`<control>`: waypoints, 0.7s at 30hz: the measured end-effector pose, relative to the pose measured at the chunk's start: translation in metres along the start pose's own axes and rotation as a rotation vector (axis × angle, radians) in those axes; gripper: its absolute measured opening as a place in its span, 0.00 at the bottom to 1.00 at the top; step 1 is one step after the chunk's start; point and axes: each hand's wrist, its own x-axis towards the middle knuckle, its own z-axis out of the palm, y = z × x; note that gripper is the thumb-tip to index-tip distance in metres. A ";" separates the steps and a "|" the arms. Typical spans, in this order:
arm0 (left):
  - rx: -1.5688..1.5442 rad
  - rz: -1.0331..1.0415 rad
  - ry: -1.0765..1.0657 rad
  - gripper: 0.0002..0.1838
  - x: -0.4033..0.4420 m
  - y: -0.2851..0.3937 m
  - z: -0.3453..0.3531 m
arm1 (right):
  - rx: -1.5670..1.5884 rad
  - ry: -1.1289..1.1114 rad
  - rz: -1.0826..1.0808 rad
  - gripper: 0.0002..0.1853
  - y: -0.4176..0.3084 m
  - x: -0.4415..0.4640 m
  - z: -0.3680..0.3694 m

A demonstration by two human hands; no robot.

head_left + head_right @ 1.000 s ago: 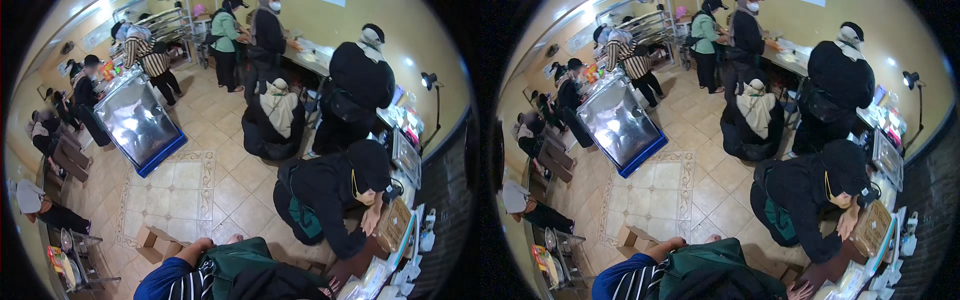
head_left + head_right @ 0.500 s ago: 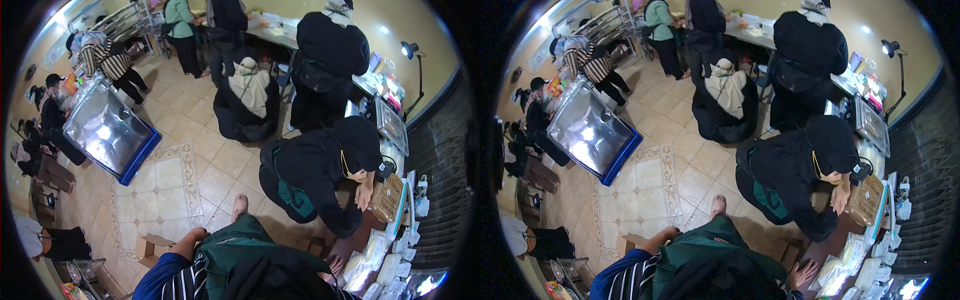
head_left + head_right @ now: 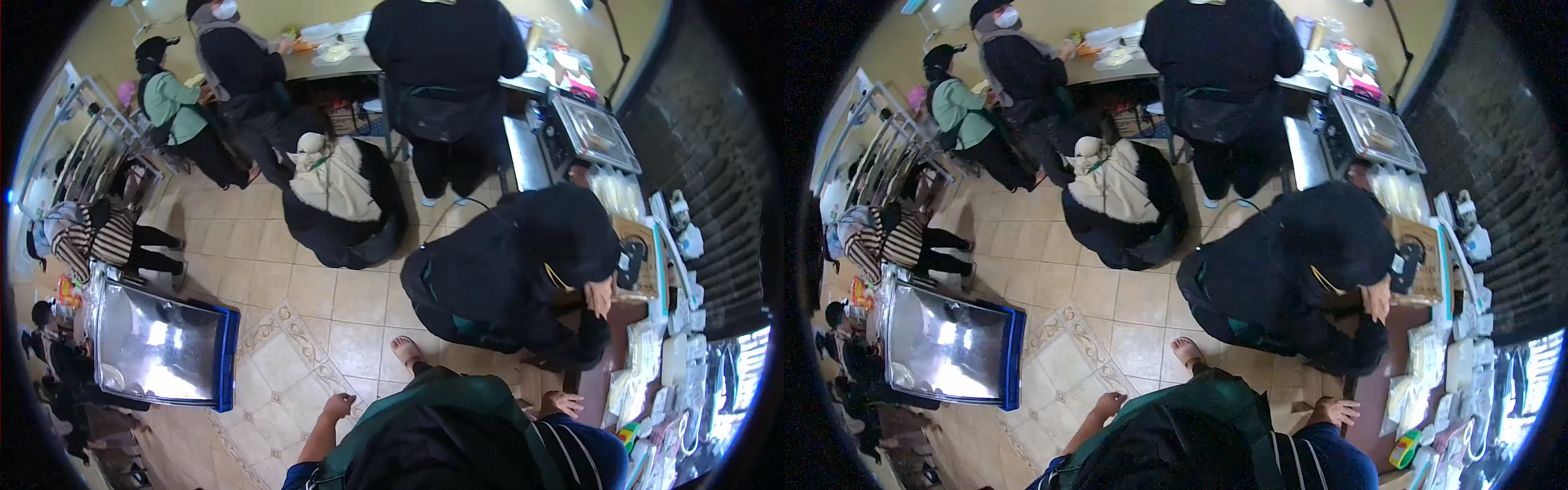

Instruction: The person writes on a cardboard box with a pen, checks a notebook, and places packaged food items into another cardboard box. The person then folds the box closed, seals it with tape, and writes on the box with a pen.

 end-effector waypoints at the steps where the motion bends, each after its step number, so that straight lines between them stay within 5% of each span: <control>1: -0.091 -0.007 0.078 0.26 0.004 -0.002 -0.009 | 0.142 0.442 0.112 0.24 -0.029 0.007 0.047; 2: -0.119 -0.031 0.100 0.26 0.001 0.003 -0.021 | 0.159 0.477 0.067 0.24 -0.037 -0.001 0.043; 3: -0.168 -0.062 0.137 0.27 -0.002 0.015 -0.038 | 0.207 0.453 -0.228 0.22 -0.055 -0.010 0.024; 5: -0.169 -0.032 0.278 0.28 0.001 0.016 -0.041 | 0.422 0.145 -0.624 0.21 -0.085 -0.042 -0.048; 12: -0.443 -0.239 0.281 0.25 -0.043 -0.012 0.027 | 0.464 0.166 -1.838 0.18 -0.226 -0.215 -0.262; 21: -1.074 -0.846 0.345 0.24 -0.139 -0.077 0.211 | -0.118 0.261 -2.568 0.15 -0.206 -0.497 -0.336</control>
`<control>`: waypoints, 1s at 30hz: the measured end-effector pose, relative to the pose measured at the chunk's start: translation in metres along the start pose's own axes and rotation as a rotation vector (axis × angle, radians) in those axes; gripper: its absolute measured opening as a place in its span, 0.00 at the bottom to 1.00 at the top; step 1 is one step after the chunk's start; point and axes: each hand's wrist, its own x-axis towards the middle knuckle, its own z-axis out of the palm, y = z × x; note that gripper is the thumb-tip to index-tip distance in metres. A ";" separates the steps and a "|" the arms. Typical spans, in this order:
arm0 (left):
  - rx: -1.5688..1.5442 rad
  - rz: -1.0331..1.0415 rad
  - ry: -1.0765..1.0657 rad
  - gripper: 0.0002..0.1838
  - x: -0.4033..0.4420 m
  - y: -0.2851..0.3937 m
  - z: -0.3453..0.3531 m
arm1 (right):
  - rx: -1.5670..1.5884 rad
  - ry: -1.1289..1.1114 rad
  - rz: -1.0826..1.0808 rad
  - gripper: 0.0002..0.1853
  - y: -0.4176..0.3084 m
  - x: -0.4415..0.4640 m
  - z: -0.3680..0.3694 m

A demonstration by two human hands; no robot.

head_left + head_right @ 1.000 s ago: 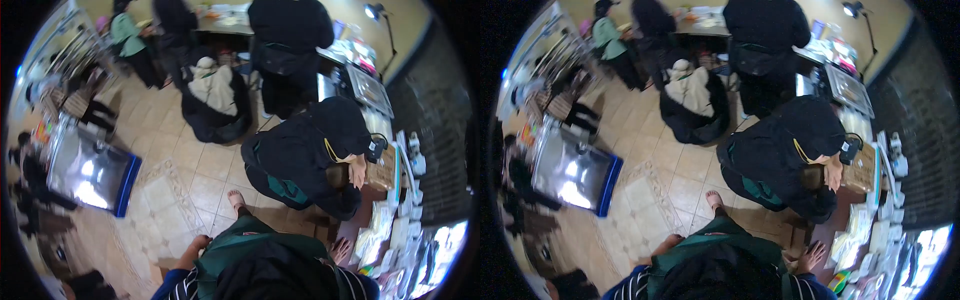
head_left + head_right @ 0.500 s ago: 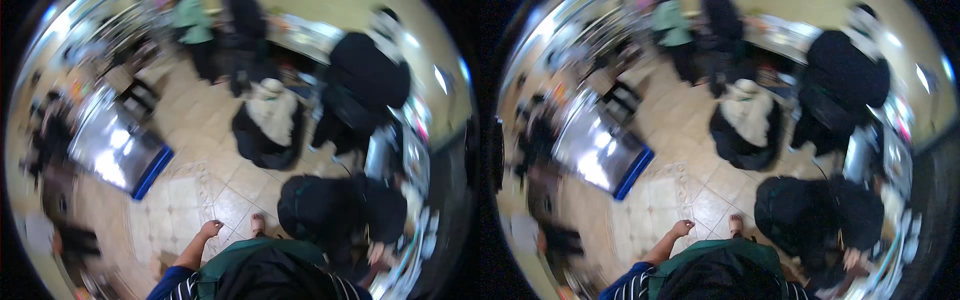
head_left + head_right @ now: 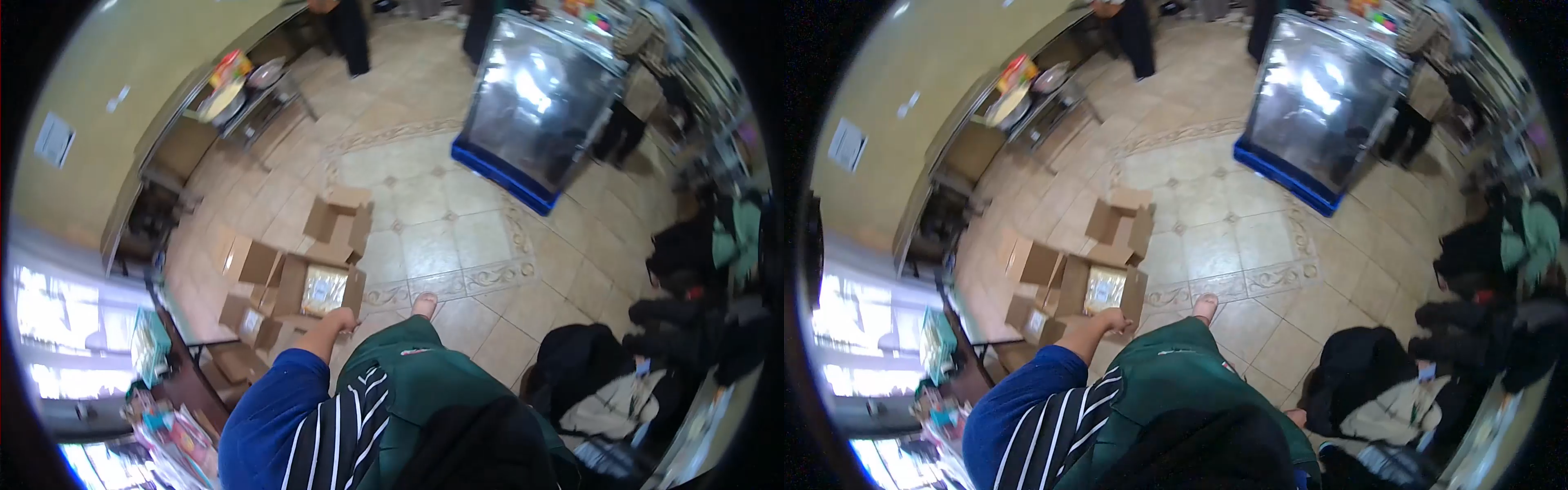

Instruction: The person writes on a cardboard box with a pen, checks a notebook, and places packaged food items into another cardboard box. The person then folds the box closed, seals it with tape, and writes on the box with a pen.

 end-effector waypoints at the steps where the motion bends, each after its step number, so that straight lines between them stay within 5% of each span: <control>1: -0.016 -0.088 -0.035 0.23 -0.003 -0.011 0.004 | -0.024 -0.041 -0.048 0.15 -0.023 0.015 -0.003; 6: -0.433 -0.186 -0.180 0.18 -0.017 -0.019 0.044 | -0.171 -0.245 -0.243 0.16 -0.139 0.063 -0.001; 8: -0.119 0.029 -0.270 0.16 -0.010 -0.018 0.054 | -0.252 -0.305 -0.322 0.16 -0.175 0.081 0.003; 10: -0.195 -0.136 -0.009 0.07 -0.019 -0.007 0.059 | -0.345 -0.356 -0.410 0.17 -0.216 0.098 0.008; 11: -0.358 -0.286 0.017 0.10 -0.038 0.010 0.039 | -0.384 -0.378 -0.441 0.17 -0.241 0.103 0.007; 14: -0.732 -0.298 -0.051 0.22 -0.044 0.021 0.035 | -0.442 -0.432 -0.484 0.17 -0.333 0.107 -0.001; 18: -1.075 -0.451 -0.047 0.25 -0.049 0.066 0.064 | -0.629 -0.532 -0.723 0.17 -0.393 0.174 0.006; 24: -1.095 -0.647 0.119 0.27 -0.075 0.160 0.105 | -0.945 -0.618 -0.975 0.16 -0.492 0.260 0.019; 30: -1.492 -0.838 0.111 0.27 -0.092 0.260 0.126 | -1.204 -0.641 -1.248 0.16 -0.583 0.285 0.066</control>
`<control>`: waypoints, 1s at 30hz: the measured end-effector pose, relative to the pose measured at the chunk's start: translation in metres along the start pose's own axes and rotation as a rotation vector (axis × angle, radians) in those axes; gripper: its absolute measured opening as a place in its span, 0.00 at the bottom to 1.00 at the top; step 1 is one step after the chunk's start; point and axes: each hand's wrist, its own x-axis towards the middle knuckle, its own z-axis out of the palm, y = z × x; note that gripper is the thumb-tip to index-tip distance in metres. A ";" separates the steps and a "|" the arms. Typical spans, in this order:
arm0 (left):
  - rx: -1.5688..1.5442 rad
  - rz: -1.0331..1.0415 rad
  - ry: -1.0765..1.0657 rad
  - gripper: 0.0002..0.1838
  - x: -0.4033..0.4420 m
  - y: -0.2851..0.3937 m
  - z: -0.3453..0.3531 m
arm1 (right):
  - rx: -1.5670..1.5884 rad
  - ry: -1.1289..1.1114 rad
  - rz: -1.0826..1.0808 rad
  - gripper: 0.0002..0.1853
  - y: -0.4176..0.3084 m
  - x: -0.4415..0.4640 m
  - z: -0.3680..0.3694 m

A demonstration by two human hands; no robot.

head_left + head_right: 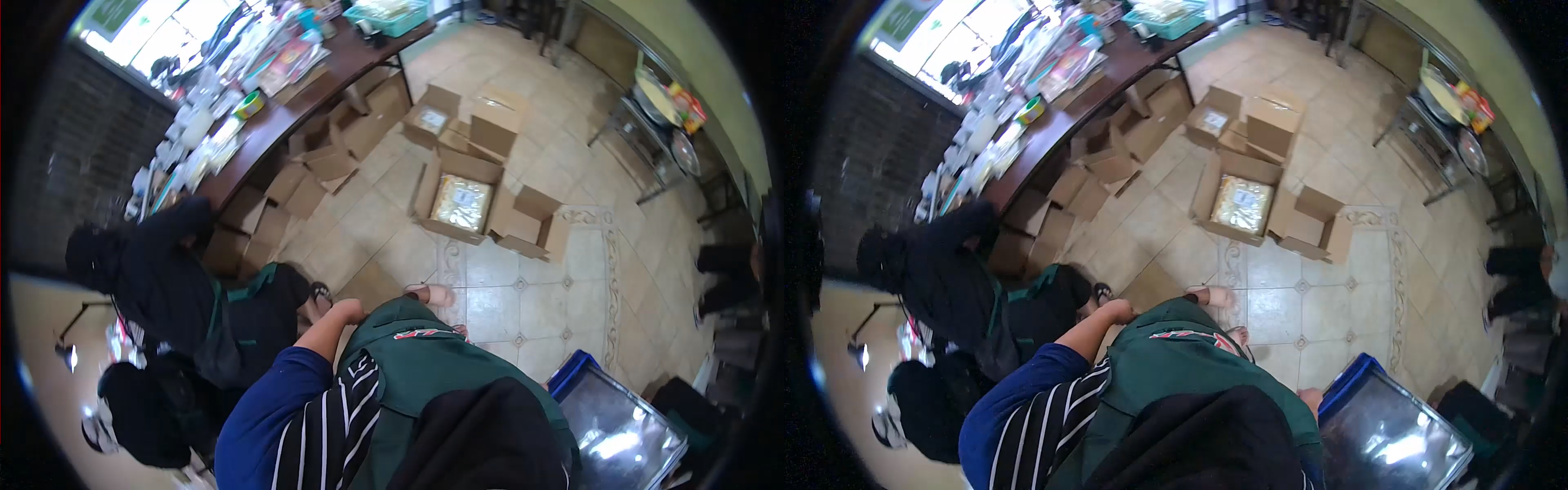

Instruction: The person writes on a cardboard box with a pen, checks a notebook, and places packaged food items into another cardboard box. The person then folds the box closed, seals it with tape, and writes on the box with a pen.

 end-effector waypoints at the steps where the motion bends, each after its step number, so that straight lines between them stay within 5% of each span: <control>1: -0.030 -0.008 0.039 0.28 -0.011 -0.002 0.011 | -0.041 -0.002 -0.045 0.16 -0.007 0.014 -0.008; 7: -0.209 -0.087 0.071 0.30 -0.024 -0.027 0.059 | 0.094 0.005 -0.334 0.19 -0.116 0.088 -0.023; 10: -0.219 -0.122 0.063 0.28 -0.030 -0.026 0.044 | 0.144 -0.069 -0.311 0.20 -0.202 0.070 -0.029; 16: -0.330 -0.156 0.199 0.27 -0.007 -0.071 0.023 | 0.087 -0.269 -0.289 0.21 -0.263 0.087 0.021; 19: -0.462 -0.196 0.214 0.27 -0.011 -0.093 -0.002 | -0.091 -0.319 -0.502 0.18 -0.275 0.092 0.044; 22: -0.599 -0.213 0.155 0.27 -0.001 -0.123 -0.007 | -0.300 -0.015 -0.648 0.16 -0.295 0.117 0.077; 24: -0.631 -0.179 0.194 0.27 0.005 -0.145 -0.003 | -0.721 -0.064 -0.813 0.15 -0.358 0.116 0.066; 26: -0.851 -0.271 0.193 0.27 0.002 -0.160 0.005 | -0.517 -0.278 -0.530 0.15 -0.440 0.087 0.064; 30: -0.983 -0.355 0.125 0.27 0.001 -0.176 0.026 | -0.506 -0.247 -0.781 0.18 -0.550 0.115 0.103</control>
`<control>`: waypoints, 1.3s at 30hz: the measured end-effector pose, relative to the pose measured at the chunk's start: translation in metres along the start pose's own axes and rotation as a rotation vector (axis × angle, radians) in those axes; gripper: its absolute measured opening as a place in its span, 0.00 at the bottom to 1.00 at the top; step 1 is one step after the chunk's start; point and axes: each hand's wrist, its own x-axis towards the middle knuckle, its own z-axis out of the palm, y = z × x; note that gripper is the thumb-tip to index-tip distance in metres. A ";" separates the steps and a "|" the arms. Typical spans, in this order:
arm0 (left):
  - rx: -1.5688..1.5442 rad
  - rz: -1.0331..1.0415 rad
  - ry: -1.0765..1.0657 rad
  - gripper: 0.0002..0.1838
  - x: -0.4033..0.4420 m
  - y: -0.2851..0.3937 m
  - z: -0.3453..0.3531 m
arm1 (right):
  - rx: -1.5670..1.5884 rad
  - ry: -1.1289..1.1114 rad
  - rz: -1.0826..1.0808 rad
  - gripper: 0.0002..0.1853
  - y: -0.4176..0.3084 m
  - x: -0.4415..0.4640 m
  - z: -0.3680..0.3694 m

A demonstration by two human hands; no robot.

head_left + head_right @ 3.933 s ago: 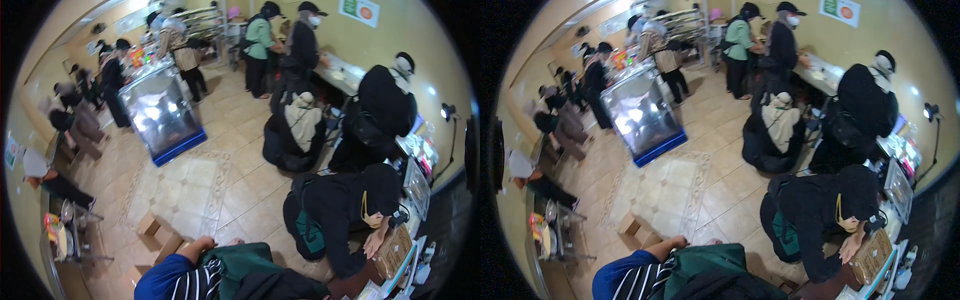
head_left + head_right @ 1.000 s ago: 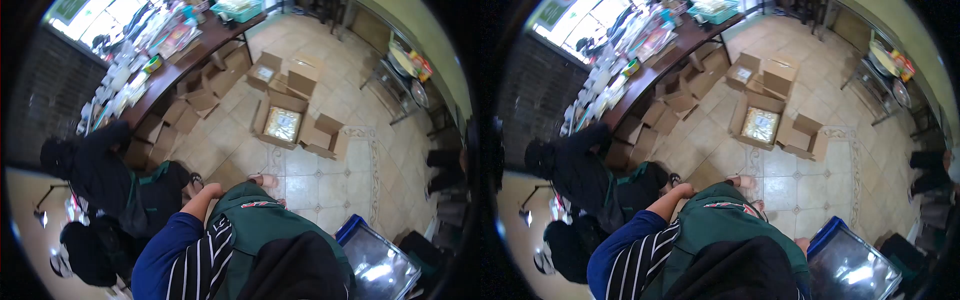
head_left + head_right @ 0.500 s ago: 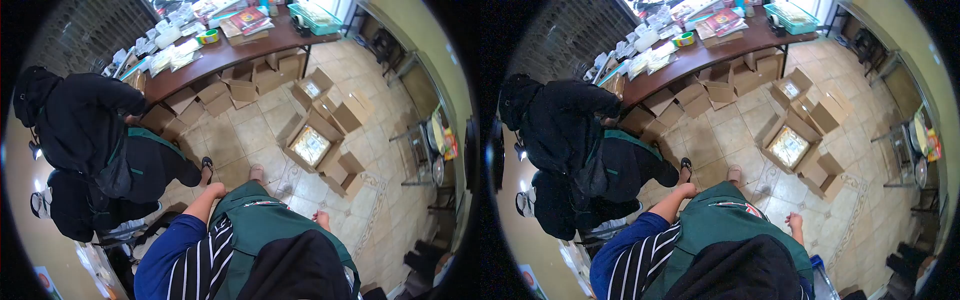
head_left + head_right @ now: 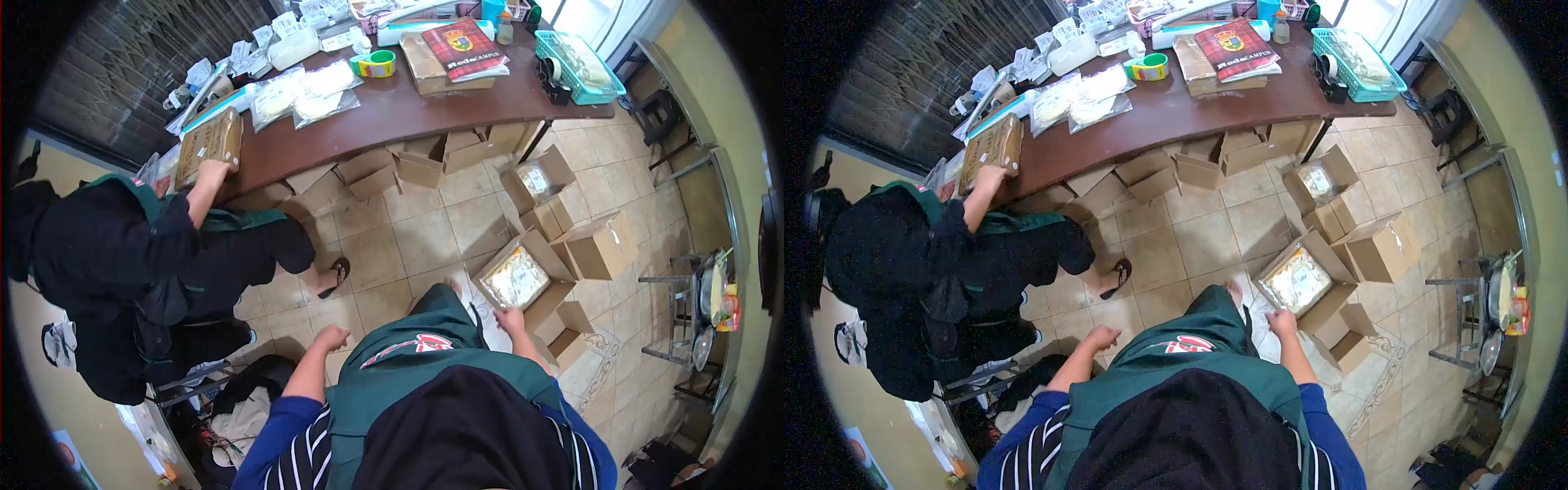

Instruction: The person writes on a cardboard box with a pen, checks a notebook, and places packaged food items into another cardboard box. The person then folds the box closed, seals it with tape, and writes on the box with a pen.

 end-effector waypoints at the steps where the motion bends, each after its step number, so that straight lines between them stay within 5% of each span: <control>1: -0.045 -0.019 0.002 0.27 0.003 -0.007 0.005 | -0.021 0.013 -0.062 0.19 -0.026 0.023 -0.013; 5: -0.089 -0.098 -0.025 0.27 0.004 -0.021 0.028 | -0.056 0.009 -0.216 0.19 -0.109 0.138 -0.036; 6: -0.002 0.065 0.044 0.27 -0.003 -0.022 0.032 | -0.051 -0.005 -0.230 0.18 -0.129 0.167 -0.038; 8: -0.018 -0.177 -0.043 0.26 -0.026 0.006 0.023 | 0.051 -0.116 -0.213 0.17 -0.181 0.210 -0.053; 10: -0.074 -0.183 -0.040 0.25 -0.037 0.021 0.022 | 0.146 -0.246 -0.207 0.16 -0.221 0.255 -0.060; 12: -0.226 -0.259 -0.032 0.22 -0.053 0.054 -0.001 | -0.202 -0.232 -0.419 0.15 -0.257 0.311 -0.055; 13: -0.263 -0.245 -0.002 0.23 -0.054 0.065 -0.006 | -0.171 -0.200 -0.355 0.15 -0.273 0.329 -0.054; 14: -0.249 -0.261 0.063 0.23 -0.056 0.085 -0.018 | -0.428 -0.008 -0.728 0.15 -0.258 0.379 -0.025; 17: -0.447 -0.244 0.168 0.23 -0.035 0.109 -0.027 | 0.035 0.000 -0.693 0.24 -0.305 0.404 -0.040; 22: -0.675 -0.338 0.168 0.20 -0.038 0.177 -0.055 | -0.282 -0.021 -0.384 0.24 -0.318 0.443 -0.010; 28: -0.827 -0.309 0.122 0.21 -0.053 0.161 0.019 | -0.385 -0.017 -0.255 0.23 -0.307 0.462 0.019; 30: -0.771 -0.377 -0.042 0.22 -0.058 0.168 0.020 | -0.362 -0.004 -0.248 0.23 -0.304 0.465 0.019; 35: -0.777 -0.461 -0.048 0.21 -0.044 0.180 -0.011 | -0.151 0.052 -0.283 0.22 -0.292 0.443 -0.008; 39: -0.674 -0.292 0.243 0.20 -0.021 0.186 -0.041 | 0.265 -0.029 -0.402 0.22 -0.271 0.392 -0.047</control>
